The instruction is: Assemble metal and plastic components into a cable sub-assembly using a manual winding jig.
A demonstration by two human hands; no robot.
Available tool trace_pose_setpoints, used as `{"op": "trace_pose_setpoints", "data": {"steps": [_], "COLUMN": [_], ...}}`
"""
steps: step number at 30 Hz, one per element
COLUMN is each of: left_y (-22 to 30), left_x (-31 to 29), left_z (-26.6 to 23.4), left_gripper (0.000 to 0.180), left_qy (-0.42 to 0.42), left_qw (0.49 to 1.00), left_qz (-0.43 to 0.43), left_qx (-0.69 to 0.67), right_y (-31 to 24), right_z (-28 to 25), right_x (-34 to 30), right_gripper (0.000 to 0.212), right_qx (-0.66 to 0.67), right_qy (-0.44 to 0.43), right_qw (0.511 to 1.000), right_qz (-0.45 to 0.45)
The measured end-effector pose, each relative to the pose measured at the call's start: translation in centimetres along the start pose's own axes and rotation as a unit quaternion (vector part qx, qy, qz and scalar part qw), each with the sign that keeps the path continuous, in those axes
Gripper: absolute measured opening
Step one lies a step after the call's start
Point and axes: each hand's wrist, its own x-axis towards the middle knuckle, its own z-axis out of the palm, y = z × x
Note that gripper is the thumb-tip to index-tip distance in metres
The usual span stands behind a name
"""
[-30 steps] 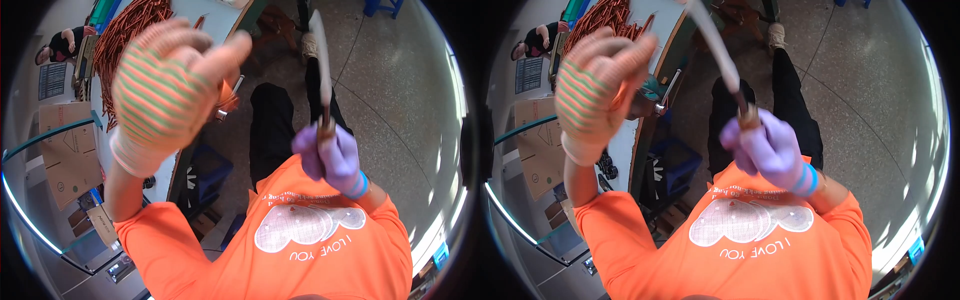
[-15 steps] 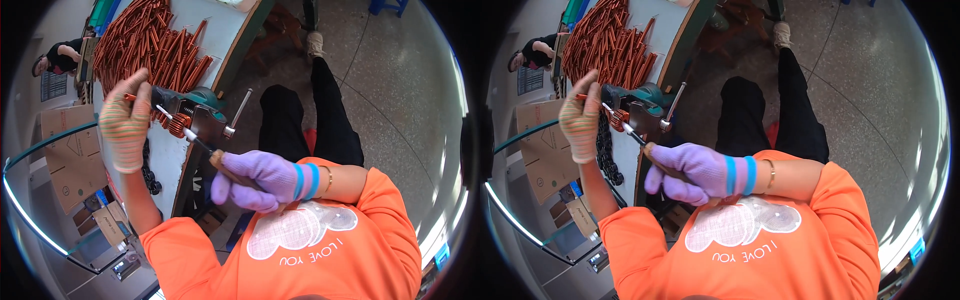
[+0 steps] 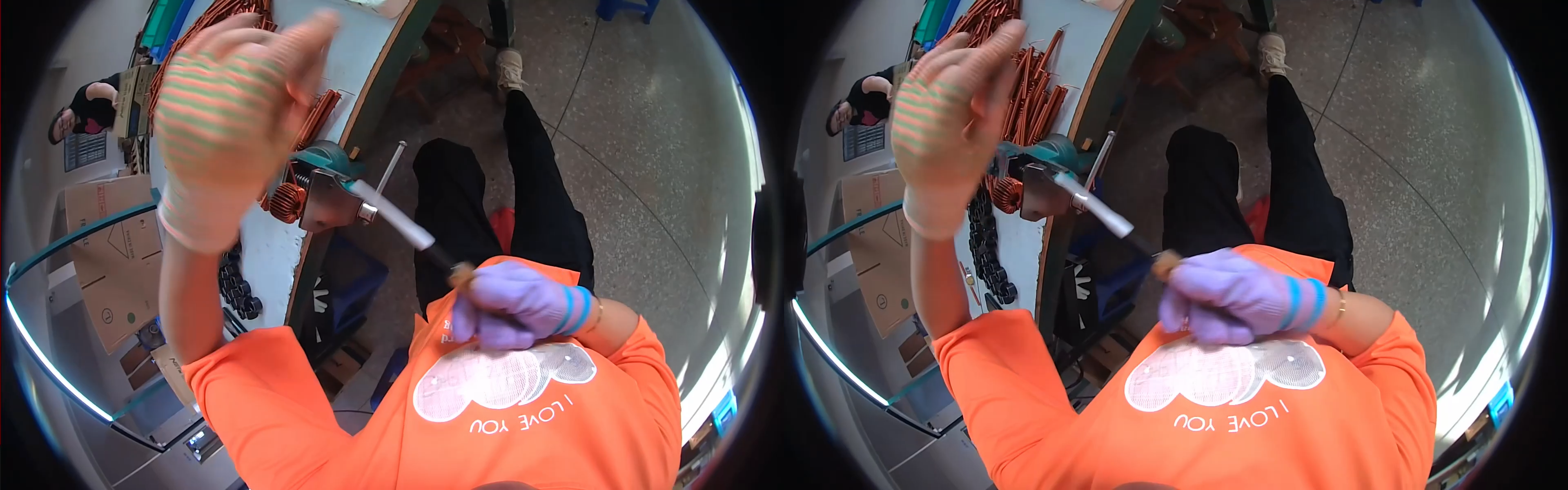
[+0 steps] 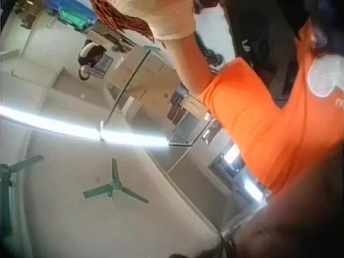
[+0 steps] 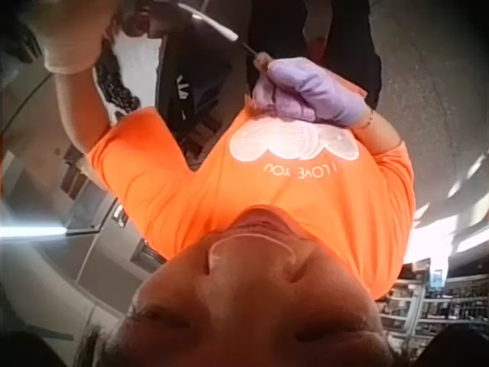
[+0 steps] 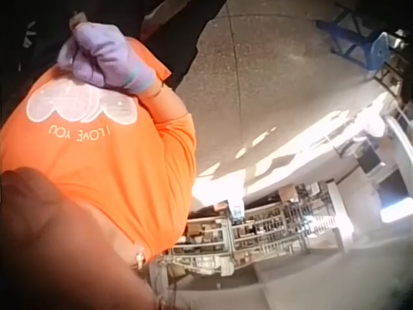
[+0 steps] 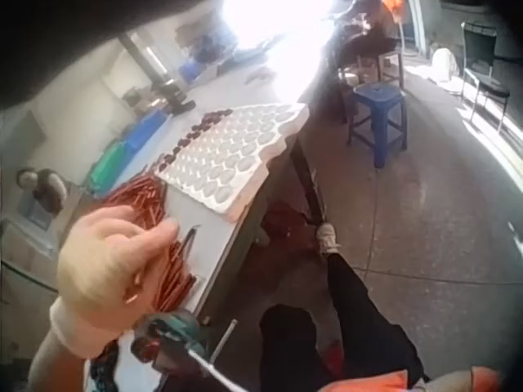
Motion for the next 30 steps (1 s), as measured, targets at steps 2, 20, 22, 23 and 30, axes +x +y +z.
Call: {"op": "trace_pose_setpoints", "data": {"steps": [2,20,22,23,30], "left_y": [-1.6,5.4,3.3,2.1,0.2], "left_x": [-1.2,-1.8,-0.1,0.9,-1.3], "left_z": [0.2,-3.5,-3.7,-3.1,-1.4], "left_gripper": [0.033,0.047,0.041,0.038,0.026], "left_qy": [0.023,-0.242,-0.175,-0.139,-0.027], "left_qw": [0.999,0.965,0.981,0.986,0.993], "left_qz": [-0.019,0.063,0.011,-0.008,-0.082], "left_qx": [-0.014,-0.078,-0.080,-0.088,-0.084], "right_y": [1.5,0.5,-0.5,-2.2,0.2], "right_z": [0.2,-1.6,-0.8,-0.4,0.3], "right_x": [2.8,-6.1,-3.7,-2.4,0.8], "right_gripper": [0.046,0.015,0.018,0.022,0.034], "right_qx": [0.078,-0.496,-0.423,-0.321,-0.074], "right_qy": [-0.099,0.166,0.193,0.226,0.066], "right_qw": [0.992,0.836,0.851,0.891,0.994], "right_qz": [-0.004,-0.166,-0.242,-0.228,0.056]}}
